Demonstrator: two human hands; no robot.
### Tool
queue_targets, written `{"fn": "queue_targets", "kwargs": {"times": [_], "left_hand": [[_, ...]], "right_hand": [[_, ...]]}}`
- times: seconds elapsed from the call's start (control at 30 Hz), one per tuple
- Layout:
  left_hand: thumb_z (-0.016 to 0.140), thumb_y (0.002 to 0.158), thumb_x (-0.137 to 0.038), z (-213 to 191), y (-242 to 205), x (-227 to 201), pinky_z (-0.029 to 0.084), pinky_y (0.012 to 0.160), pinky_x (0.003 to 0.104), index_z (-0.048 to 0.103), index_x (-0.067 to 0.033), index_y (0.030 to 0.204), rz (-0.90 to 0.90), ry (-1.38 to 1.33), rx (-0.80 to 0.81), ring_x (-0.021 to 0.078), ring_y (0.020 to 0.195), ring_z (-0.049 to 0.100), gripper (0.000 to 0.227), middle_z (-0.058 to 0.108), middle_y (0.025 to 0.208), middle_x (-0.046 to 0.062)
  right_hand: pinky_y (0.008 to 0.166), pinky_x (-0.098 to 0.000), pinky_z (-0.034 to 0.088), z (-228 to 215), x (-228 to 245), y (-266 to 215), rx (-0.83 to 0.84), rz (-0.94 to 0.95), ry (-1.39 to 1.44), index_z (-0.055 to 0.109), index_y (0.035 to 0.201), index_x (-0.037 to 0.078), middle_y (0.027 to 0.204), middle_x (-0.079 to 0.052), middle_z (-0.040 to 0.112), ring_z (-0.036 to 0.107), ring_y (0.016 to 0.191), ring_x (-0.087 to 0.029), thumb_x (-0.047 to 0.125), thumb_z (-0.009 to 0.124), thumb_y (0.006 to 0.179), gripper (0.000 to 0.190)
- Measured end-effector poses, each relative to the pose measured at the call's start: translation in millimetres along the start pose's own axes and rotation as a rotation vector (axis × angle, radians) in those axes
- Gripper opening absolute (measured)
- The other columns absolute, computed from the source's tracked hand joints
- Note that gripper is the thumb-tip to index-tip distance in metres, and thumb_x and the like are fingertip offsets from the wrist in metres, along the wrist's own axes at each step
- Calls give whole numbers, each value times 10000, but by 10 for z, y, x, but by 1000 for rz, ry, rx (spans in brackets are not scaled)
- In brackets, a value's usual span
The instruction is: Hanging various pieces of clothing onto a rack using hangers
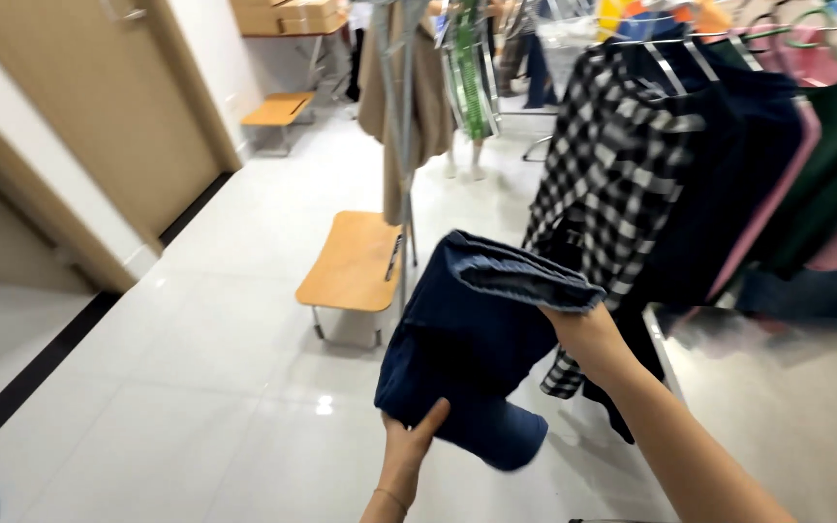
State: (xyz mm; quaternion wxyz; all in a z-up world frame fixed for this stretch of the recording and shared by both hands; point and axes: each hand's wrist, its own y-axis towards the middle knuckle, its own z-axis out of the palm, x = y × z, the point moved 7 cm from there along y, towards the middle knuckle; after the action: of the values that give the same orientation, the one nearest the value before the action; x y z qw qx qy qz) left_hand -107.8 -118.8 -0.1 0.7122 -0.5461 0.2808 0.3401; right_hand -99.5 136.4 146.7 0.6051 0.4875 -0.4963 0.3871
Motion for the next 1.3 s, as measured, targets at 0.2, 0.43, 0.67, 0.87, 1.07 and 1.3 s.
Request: {"fn": "queue_targets", "kwargs": {"times": [0.2,0.43,0.67,0.87,1.07,1.3], "left_hand": [[818,673,-348,-239,66,-201,338,1267,433,102,-284,1685,107,-129,-37,274,1545,441,1241,394,1681,140],[1007,574,-293,-171,473,60,386,1217,404,38,-140,1623,238,208,-111,252,1492,390,1436,319,1629,117],[971,569,-318,-5,573,200,529,1036,366,541,-253,1466,395,773,164,244,1289,643,997,686,1409,-9],[493,843,-278,-384,1245,976,529,756,476,673,-179,953,265,1264,130,409,911,680,233,746,978,140],[584,871,-504,146,1092,423,518,967,377,801,-112,1102,306,826,132,234,1150,742,504,803,1152,132],[737,938,-252,1119,358,-859,593,792,329,727,-52,1076,129,-479,285,177,878,705,242,751,1010,54]], "right_hand": [[1072,-408,561,424,227,380,72,63,82,739,1230,2,1263,-150,798,728,1191,-253,140,708,898,360],[1064,-429,572,774,423,480,87,82,172,721,1210,-15,1258,-171,779,722,1179,-279,125,710,890,349],[1055,-450,583,740,525,546,58,137,253,703,1190,-32,1252,-191,760,717,1167,-305,111,712,882,340],[1131,-596,547,254,1246,664,-245,199,524,671,1291,155,1415,-75,720,697,1298,-276,408,727,718,629],[687,-313,601,-775,-23,890,-429,225,160,556,1164,264,960,50,721,684,727,-124,443,708,1005,283],[1127,-451,457,-396,-1541,-821,303,660,-370,268,1675,442,1640,-174,499,504,1528,-293,478,495,848,859]]}}
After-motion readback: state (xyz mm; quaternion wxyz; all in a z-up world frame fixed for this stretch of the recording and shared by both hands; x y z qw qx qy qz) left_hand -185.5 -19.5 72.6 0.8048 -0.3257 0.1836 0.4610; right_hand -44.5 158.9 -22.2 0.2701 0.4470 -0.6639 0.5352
